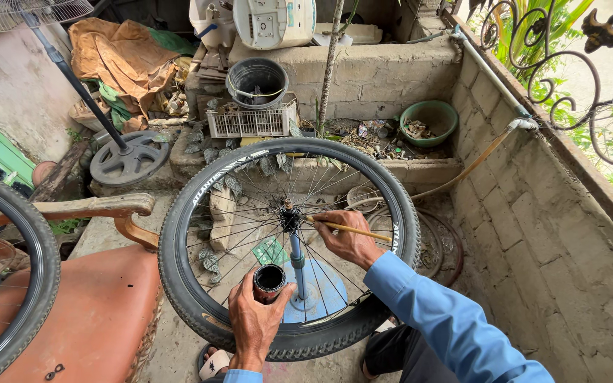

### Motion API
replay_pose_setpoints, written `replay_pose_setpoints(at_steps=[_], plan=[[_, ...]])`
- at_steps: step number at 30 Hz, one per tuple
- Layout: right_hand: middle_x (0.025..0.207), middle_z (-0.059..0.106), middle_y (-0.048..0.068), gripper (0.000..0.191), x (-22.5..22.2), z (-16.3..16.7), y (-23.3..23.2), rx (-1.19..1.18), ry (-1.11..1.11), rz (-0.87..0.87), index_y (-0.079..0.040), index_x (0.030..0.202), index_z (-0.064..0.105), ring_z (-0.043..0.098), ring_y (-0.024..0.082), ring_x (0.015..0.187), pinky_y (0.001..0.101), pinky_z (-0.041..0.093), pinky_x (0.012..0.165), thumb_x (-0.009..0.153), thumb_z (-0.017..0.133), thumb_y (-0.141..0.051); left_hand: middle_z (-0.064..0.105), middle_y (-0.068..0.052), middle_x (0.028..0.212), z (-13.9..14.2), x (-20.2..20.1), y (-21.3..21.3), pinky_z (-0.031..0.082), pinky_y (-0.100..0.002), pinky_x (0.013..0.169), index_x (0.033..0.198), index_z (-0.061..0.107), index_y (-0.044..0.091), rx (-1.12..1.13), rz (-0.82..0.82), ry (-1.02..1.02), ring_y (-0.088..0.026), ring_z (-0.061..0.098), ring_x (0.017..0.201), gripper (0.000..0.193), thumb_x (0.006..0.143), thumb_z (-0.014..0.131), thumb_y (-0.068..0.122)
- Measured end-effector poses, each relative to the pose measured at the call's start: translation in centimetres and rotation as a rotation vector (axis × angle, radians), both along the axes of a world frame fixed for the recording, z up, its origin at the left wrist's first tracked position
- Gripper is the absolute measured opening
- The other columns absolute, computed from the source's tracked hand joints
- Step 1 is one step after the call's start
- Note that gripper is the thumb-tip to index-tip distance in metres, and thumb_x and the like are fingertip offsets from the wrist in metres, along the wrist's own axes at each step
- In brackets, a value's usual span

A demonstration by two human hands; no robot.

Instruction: The person sits on a chair in front of a bicycle wheel mounted on a stand and uses a brush to apply liquid from a small container onto the wheel hub and spoke area, working the brush around the hub and spokes throughout the episode.

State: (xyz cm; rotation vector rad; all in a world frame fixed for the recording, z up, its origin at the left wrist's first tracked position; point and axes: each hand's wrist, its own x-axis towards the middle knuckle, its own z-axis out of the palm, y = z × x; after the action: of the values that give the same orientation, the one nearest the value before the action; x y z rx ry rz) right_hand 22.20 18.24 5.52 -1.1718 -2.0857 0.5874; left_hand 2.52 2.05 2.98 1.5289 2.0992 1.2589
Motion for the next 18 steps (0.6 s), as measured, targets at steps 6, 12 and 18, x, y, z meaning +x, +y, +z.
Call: replay_pose_setpoints(at_steps=[6, 12, 18], plan=[[0.099, 0.079, 0.015, 0.028, -0.2, -0.1, 1.6, 0.034, 0.049, -0.003, -0.007, 0.111, 0.079, 0.078, 0.027, 0.082, 0.0374, 0.063, 0.072, 0.088, 0.072, -0.021, 0.075, -0.014, 0.103, -0.2, -0.2, 0.5, 0.055, -0.048, 0.093, 0.123, 0.066, 0.004, -0.064, -0.022, -0.059, -0.031, 0.063, 0.112, 0.071, 0.067, 0.091, 0.040], [0.094, 0.080, 0.016, 0.027, -0.5, 0.8, 2.4, -0.021, -0.048, 0.016, -0.006, 0.109, 0.079, 0.079, 0.028, 0.077, 0.0380, 0.063, 0.071, 0.089, 0.071, -0.022, 0.073, -0.015, 0.101, 0.7, -0.3, 2.1, 0.057, -0.047, 0.089, 0.125, 0.065, 0.005, -0.168, -0.013, -0.043, -0.031, 0.063, 0.109, 0.073, 0.068, 0.091, 0.042], [0.094, 0.080, 0.017, 0.027, 0.3, 2.0, 4.0, 0.019, -0.055, 0.080, -0.003, 0.105, 0.080, 0.080, 0.026, 0.074, 0.0363, 0.066, 0.069, 0.088, 0.068, -0.020, 0.070, -0.018, 0.103, 1.5, -0.4, 3.7, 0.057, -0.045, 0.089, 0.126, 0.062, 0.002, -0.200, -0.010, -0.112, -0.030, 0.064, 0.106, 0.082, 0.063, 0.093, 0.042]])
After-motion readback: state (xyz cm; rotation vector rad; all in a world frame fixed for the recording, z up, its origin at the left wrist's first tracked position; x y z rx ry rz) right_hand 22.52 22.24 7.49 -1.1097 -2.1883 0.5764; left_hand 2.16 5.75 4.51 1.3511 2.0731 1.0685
